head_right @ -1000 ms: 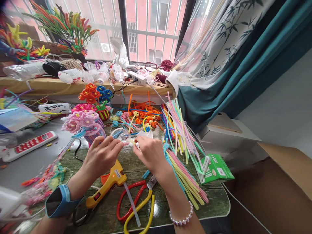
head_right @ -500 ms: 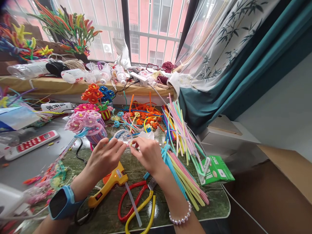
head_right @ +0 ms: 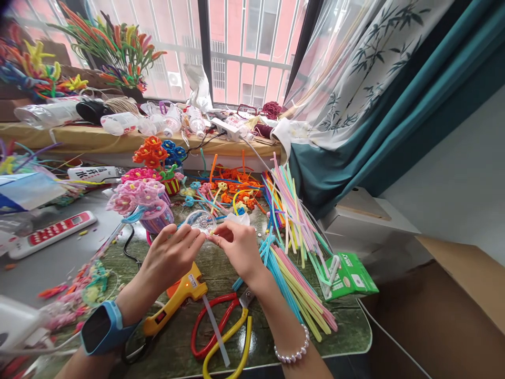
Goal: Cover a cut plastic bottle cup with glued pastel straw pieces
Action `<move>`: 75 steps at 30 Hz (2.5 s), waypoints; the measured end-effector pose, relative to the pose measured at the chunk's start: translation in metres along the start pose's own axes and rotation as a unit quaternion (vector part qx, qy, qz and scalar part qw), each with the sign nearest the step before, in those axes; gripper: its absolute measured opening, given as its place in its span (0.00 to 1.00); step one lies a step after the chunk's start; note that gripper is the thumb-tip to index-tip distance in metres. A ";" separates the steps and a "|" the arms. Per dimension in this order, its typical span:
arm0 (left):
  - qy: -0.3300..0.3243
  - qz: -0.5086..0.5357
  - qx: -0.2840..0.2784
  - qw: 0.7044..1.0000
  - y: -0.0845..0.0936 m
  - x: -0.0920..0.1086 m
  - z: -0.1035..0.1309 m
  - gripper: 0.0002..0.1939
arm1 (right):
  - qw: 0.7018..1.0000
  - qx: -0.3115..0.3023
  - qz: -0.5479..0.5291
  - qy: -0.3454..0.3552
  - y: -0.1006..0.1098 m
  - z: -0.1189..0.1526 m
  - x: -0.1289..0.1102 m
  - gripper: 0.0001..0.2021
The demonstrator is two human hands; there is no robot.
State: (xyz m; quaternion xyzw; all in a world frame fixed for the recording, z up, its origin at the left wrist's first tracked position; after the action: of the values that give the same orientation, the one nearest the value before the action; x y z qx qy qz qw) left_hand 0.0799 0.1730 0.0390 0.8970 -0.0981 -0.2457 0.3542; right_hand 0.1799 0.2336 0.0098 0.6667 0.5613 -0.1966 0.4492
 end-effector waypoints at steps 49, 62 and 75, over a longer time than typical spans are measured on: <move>-0.050 0.074 0.159 0.983 0.040 0.001 0.024 0.11 | 0.946 0.013 -0.301 -0.117 -0.019 0.005 0.010 0.16; 0.209 0.439 0.053 0.872 0.024 -0.050 0.002 0.06 | 0.966 0.083 -0.243 -0.021 0.019 -0.002 -0.003 0.11; 0.317 0.671 -0.140 0.655 -0.023 -0.055 0.015 0.11 | 0.989 -0.024 -0.113 0.097 0.004 0.001 -0.043 0.10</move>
State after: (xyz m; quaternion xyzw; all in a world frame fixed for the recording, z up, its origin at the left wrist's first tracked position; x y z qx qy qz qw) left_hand 0.0244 0.2002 0.0339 0.5503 -0.5191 0.3474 0.5541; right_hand 0.1709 0.2083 0.0440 0.6037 0.6788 -0.1671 0.3833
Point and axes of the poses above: each hand's wrist, its own z-axis away from the middle knuckle, its own y-axis out of the back of the hand, x = y × z, the point moved 9 cm from there along -z, towards the middle knuckle, and after that the axes turned 11 degrees about y, right-handed, at the moved point
